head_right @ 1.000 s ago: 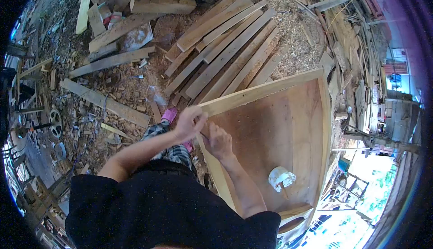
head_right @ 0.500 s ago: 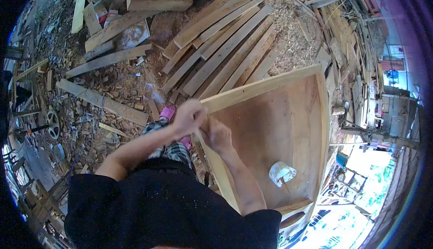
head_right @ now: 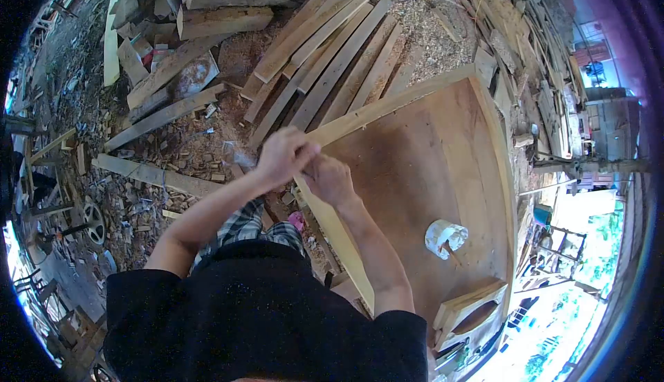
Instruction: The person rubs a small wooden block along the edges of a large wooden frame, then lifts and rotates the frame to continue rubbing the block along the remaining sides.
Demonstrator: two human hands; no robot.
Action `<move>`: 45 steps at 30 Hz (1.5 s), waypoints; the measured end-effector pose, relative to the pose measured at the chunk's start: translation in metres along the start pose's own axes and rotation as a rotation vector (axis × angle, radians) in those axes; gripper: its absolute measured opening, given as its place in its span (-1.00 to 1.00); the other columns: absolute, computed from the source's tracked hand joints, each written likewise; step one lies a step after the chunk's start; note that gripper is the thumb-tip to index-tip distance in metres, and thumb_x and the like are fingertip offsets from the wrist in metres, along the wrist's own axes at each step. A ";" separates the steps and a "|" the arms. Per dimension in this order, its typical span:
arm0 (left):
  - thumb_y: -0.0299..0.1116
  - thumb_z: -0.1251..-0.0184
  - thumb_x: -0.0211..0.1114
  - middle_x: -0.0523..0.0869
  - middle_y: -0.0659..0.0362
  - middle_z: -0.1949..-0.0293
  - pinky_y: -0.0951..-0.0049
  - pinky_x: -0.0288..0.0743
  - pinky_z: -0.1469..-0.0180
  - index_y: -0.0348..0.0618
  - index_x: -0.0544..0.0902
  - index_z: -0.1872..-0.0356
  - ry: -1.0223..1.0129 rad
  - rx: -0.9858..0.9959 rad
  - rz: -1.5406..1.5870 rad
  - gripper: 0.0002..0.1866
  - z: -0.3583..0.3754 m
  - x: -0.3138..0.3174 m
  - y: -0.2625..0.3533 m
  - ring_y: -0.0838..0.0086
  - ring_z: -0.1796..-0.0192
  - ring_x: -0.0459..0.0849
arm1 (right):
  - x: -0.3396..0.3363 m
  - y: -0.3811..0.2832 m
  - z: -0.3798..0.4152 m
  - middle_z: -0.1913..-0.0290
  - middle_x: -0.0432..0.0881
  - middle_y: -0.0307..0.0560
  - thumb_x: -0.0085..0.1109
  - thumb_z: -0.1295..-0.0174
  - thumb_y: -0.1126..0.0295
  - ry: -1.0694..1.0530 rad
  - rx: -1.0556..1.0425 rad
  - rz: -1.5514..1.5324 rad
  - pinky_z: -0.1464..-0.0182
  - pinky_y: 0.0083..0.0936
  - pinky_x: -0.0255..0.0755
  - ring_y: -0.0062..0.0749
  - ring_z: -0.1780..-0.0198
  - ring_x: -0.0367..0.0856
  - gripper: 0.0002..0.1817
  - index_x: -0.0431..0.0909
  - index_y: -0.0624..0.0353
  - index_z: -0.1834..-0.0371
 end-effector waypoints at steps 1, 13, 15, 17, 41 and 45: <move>-0.22 -0.26 0.33 0.55 0.01 0.48 0.17 0.44 0.29 -0.22 0.60 0.55 -0.004 -0.004 -0.013 -0.70 0.012 0.010 0.005 0.12 0.32 0.59 | -0.001 0.000 0.015 0.37 0.63 0.09 0.32 -0.14 0.23 -0.001 -0.009 -0.054 0.24 -0.03 0.53 0.13 0.26 0.65 -0.66 0.53 0.22 0.15; -0.28 -0.27 0.32 0.53 0.07 0.50 0.16 0.42 0.28 -0.20 0.58 0.64 0.153 -0.034 -0.115 -0.69 0.018 0.001 -0.041 0.14 0.36 0.55 | 0.035 0.003 -0.018 0.34 0.65 0.13 0.32 -0.13 0.24 -0.032 -0.007 0.056 0.27 -0.04 0.55 0.09 0.28 0.67 -0.63 0.50 0.16 0.08; -0.29 -0.27 0.32 0.53 0.05 0.50 0.13 0.42 0.27 -0.20 0.57 0.65 0.164 -0.069 -0.164 -0.68 -0.003 -0.020 -0.068 0.12 0.36 0.56 | 0.042 -0.005 -0.061 0.33 0.65 0.13 0.31 -0.13 0.23 -0.050 -0.018 0.061 0.26 -0.04 0.55 0.10 0.27 0.67 -0.61 0.49 0.16 0.05; -0.33 -0.27 0.31 0.53 0.03 0.51 0.09 0.41 0.28 -0.19 0.54 0.67 0.205 -0.139 -0.158 -0.68 -0.018 -0.037 -0.084 0.10 0.37 0.56 | 0.045 -0.011 -0.084 0.31 0.65 0.13 0.30 -0.13 0.22 -0.085 -0.044 0.062 0.24 -0.04 0.55 0.12 0.27 0.66 -0.59 0.47 0.18 0.02; -0.40 -0.18 0.36 0.47 0.07 0.57 0.15 0.38 0.37 -0.17 0.49 0.65 0.123 0.034 0.021 -0.72 0.008 -0.002 -0.040 0.13 0.43 0.52 | 0.035 0.009 -0.014 0.32 0.64 0.09 0.24 -0.20 0.28 -0.051 0.010 -0.016 0.26 -0.02 0.53 0.10 0.27 0.65 -0.70 0.48 0.18 0.09; -0.38 -0.14 0.36 0.48 0.09 0.55 0.15 0.39 0.35 -0.15 0.50 0.68 0.191 -0.147 -0.126 -0.73 -0.014 -0.039 -0.078 0.12 0.44 0.52 | 0.038 -0.014 -0.065 0.32 0.64 0.10 0.24 -0.21 0.27 -0.026 -0.057 -0.043 0.25 0.00 0.53 0.08 0.25 0.65 -0.71 0.49 0.19 0.11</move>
Point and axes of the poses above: each hand's wrist, its own z-axis away from the middle knuckle, its own x-axis out of the palm, y = z × x, the point moved 8 cm from there along -z, towards the middle knuckle
